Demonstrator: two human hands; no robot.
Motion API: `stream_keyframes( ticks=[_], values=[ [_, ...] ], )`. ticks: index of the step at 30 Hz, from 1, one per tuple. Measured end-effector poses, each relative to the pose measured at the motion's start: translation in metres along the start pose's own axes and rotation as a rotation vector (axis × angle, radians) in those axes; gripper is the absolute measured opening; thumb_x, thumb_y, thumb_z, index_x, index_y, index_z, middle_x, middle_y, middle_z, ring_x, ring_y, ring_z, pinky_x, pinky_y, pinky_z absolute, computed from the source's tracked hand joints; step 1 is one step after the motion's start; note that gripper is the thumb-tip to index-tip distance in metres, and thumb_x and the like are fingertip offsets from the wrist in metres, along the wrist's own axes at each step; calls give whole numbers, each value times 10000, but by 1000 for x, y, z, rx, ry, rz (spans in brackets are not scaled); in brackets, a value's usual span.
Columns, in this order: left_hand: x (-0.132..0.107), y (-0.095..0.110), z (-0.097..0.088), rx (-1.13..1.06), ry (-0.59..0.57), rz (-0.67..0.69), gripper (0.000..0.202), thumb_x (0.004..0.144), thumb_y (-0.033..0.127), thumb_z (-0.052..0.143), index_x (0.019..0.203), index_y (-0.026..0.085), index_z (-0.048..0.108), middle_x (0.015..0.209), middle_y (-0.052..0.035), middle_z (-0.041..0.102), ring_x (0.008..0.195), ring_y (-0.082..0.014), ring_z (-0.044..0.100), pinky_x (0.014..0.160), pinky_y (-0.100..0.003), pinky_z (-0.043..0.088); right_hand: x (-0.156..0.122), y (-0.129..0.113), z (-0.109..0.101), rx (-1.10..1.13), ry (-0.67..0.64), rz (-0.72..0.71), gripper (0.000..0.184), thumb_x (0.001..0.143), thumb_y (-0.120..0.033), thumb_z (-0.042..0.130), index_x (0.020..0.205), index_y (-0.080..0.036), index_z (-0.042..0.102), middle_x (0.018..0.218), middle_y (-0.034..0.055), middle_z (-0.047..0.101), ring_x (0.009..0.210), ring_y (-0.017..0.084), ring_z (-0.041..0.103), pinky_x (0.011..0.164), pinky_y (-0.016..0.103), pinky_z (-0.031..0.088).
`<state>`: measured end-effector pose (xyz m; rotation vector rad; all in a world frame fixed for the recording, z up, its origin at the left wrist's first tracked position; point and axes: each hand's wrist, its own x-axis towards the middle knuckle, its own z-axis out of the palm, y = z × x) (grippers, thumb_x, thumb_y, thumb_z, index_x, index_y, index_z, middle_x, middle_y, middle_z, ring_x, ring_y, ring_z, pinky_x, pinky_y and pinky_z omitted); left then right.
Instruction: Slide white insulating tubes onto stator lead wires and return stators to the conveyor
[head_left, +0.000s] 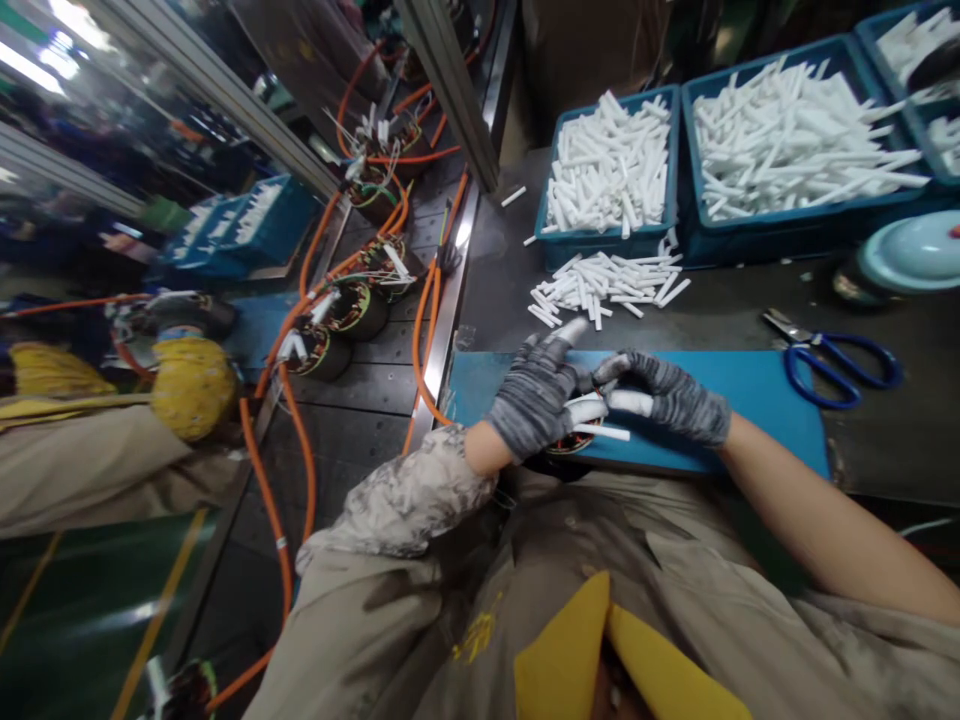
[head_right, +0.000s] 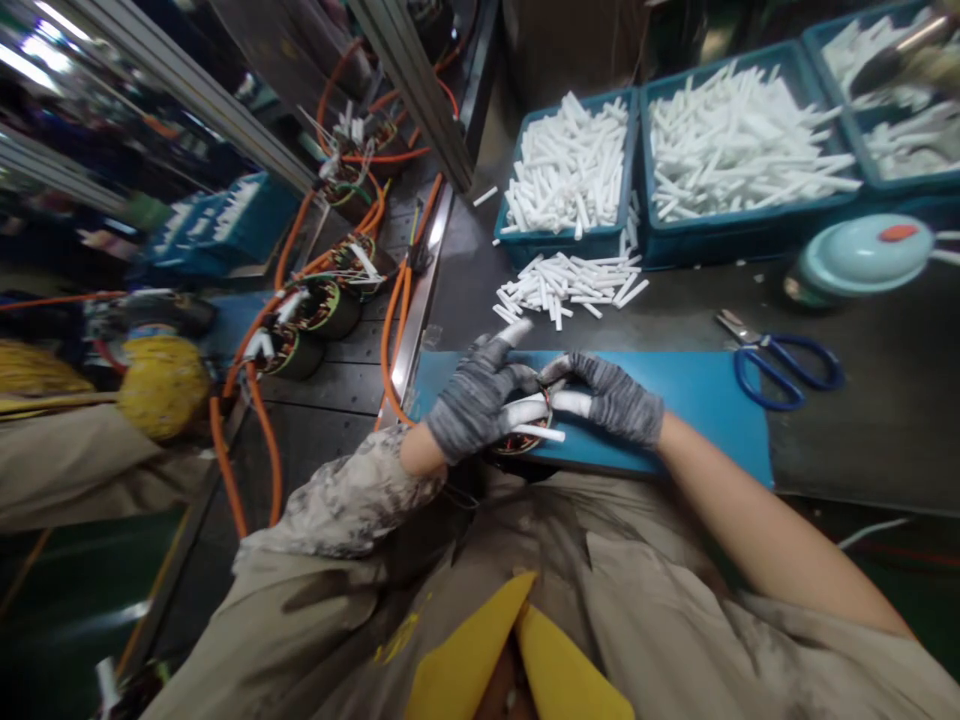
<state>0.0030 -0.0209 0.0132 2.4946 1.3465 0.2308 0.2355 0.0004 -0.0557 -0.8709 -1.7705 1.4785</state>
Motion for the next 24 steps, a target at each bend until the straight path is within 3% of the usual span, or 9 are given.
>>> stream_keyframes(
  ticks=[3,6,8,11,15,17,19,24],
  values=[
    [-30,-32,-10,-138,16,62,934,836,740,647,1542,169,431,1545,-199,500,1432,-335,487,1236,-496,330,-24,0,-3,-118,53,62,397,850,-526,750,1107,-224,721,1044,75,767,962,260,726,887,443,596],
    [-59,-57,-6,-136,-107,228,1150,755,806,671,1608,133,295,1539,-231,501,1465,-378,447,1263,-535,265,-38,5,-1,-191,-68,58,391,836,-534,754,1077,-226,735,1010,68,769,918,253,735,828,411,612],
    [-69,-60,4,-5,-129,248,1086,812,753,645,1610,104,294,1560,-249,475,1508,-405,378,1288,-582,142,-40,3,4,-205,-37,19,442,810,-573,766,1088,-232,723,998,62,763,891,248,731,796,393,615],
    [-70,-50,17,141,-111,234,923,910,646,588,1625,147,285,1585,-198,470,1529,-366,358,1300,-577,27,-37,-13,15,-295,102,-64,531,789,-610,780,1147,-226,696,995,72,755,845,241,718,757,371,597],
    [-65,-33,21,212,-71,253,672,1004,456,529,1620,293,316,1636,-63,426,1537,-279,360,1310,-529,-43,-38,-44,34,-712,-16,-225,394,909,-520,683,1180,-237,732,902,86,768,770,256,704,682,367,515],
    [-64,-29,22,228,-22,251,601,1023,398,511,1599,307,363,1630,-36,435,1536,-262,360,1313,-521,-53,-38,-51,45,-906,64,-233,316,982,-470,584,1071,-232,773,781,91,748,666,231,660,617,343,444],
    [-65,-28,27,229,7,259,563,1031,364,506,1579,284,402,1620,-40,451,1533,-254,367,1316,-526,-39,-35,-51,55,-980,116,-189,354,1018,-451,525,922,-226,781,710,91,731,598,198,616,575,321,380],
    [-66,-36,45,158,62,265,487,1040,313,491,1507,175,491,1519,-112,571,1476,-233,462,1326,-514,109,-20,-39,66,-969,-65,-102,422,1027,-480,488,846,-208,756,605,64,700,475,160,549,489,303,292]
  ],
)
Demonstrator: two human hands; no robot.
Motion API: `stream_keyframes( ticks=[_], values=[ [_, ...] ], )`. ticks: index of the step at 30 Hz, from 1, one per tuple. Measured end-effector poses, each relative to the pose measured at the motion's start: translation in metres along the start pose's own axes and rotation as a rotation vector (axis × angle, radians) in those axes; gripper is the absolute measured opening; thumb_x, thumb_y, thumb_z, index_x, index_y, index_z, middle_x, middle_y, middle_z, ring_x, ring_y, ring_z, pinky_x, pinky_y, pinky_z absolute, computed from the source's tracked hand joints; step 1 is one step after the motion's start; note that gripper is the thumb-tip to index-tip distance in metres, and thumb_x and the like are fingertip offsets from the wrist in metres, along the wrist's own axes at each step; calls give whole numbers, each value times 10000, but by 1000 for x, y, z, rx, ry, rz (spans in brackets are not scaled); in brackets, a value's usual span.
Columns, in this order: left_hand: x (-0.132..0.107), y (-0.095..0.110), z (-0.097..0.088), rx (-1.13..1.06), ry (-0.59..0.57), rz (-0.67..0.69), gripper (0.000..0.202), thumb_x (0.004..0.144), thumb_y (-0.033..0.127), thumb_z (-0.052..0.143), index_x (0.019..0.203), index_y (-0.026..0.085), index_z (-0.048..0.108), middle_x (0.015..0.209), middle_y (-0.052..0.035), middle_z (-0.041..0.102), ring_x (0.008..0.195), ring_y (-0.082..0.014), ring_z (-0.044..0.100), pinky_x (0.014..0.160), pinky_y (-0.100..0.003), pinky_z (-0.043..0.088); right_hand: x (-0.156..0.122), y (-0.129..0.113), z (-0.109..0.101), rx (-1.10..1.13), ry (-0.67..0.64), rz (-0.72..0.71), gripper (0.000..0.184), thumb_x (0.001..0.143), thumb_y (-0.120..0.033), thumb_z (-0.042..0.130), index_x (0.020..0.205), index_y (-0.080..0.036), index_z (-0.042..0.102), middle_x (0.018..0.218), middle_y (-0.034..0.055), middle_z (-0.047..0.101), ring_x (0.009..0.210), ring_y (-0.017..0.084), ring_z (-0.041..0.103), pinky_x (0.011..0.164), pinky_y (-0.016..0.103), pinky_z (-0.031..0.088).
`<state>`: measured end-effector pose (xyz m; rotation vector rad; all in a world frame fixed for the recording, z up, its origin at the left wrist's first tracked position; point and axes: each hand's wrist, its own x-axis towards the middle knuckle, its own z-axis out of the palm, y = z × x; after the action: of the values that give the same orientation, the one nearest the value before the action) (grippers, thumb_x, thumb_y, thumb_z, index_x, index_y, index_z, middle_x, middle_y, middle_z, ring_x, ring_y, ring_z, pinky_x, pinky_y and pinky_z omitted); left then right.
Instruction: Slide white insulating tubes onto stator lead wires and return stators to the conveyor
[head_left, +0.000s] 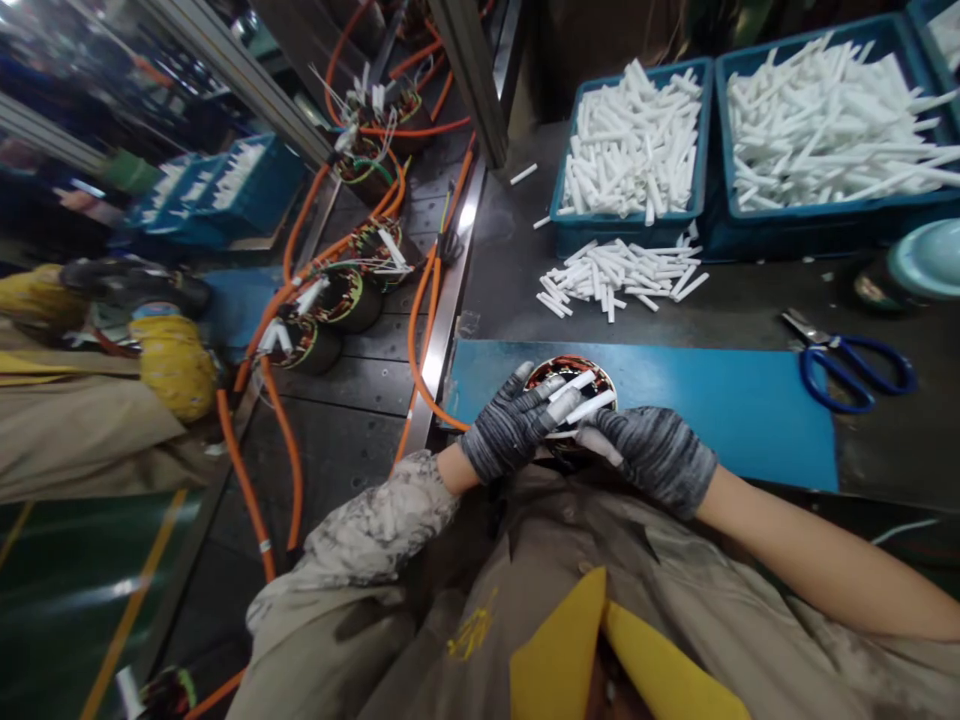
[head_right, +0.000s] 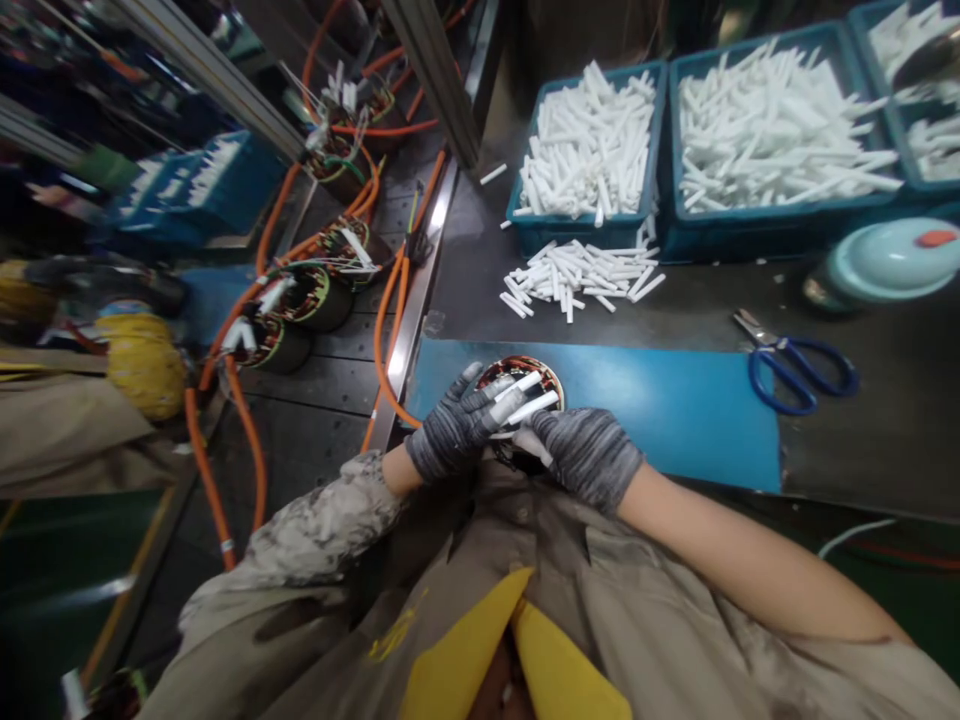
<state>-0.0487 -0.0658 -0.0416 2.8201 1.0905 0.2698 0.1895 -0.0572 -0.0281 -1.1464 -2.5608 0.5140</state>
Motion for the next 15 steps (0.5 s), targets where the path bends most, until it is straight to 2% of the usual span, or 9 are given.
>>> stream_keyframes(
  ticks=[2,5,7,9,10,11,15],
  values=[
    [1,-2,5,-49,-5,1,499,1028,313,503,1498,146,492,1469,-137,614,1444,-241,504,1319,-527,159,3,1,0,25,-60,-1,410,1026,-445,476,861,-206,765,619,71,713,488,170,577,485,298,329],
    [5,0,7,-85,-35,-9,558,989,347,541,1502,134,485,1462,-156,616,1388,-270,562,1308,-569,167,-1,2,-10,179,-152,83,382,1021,-424,451,976,-242,784,813,64,791,657,214,706,571,292,473],
    [7,6,7,-95,-68,-36,599,967,359,545,1524,154,464,1500,-150,583,1384,-282,564,1305,-589,146,-12,7,-18,259,-129,268,407,1014,-487,428,1076,-286,776,943,44,814,795,250,759,659,323,549],
    [6,12,5,-121,-96,-67,646,953,378,545,1552,168,428,1549,-146,531,1420,-298,526,1300,-607,126,-27,19,-22,261,15,500,474,989,-579,405,1122,-301,765,958,48,817,863,292,774,717,383,587],
    [4,13,2,-137,-112,-81,682,941,393,553,1568,169,403,1573,-148,500,1447,-309,495,1297,-614,121,-35,28,-21,257,106,587,517,979,-604,385,1155,-289,755,983,64,816,921,313,774,773,419,599],
    [0,13,-2,-152,-131,-96,727,926,408,571,1584,169,375,1595,-150,469,1471,-319,464,1297,-613,122,-42,37,-17,279,139,628,550,972,-620,372,1184,-274,744,1038,77,812,981,325,768,846,452,599],
    [-31,-4,-34,-246,-228,-200,943,819,459,723,1626,222,296,1662,-116,369,1502,-319,423,1296,-496,242,-60,70,9,322,4,646,555,851,-700,469,1034,-276,778,1086,72,810,1049,365,755,958,533,580]
  ],
)
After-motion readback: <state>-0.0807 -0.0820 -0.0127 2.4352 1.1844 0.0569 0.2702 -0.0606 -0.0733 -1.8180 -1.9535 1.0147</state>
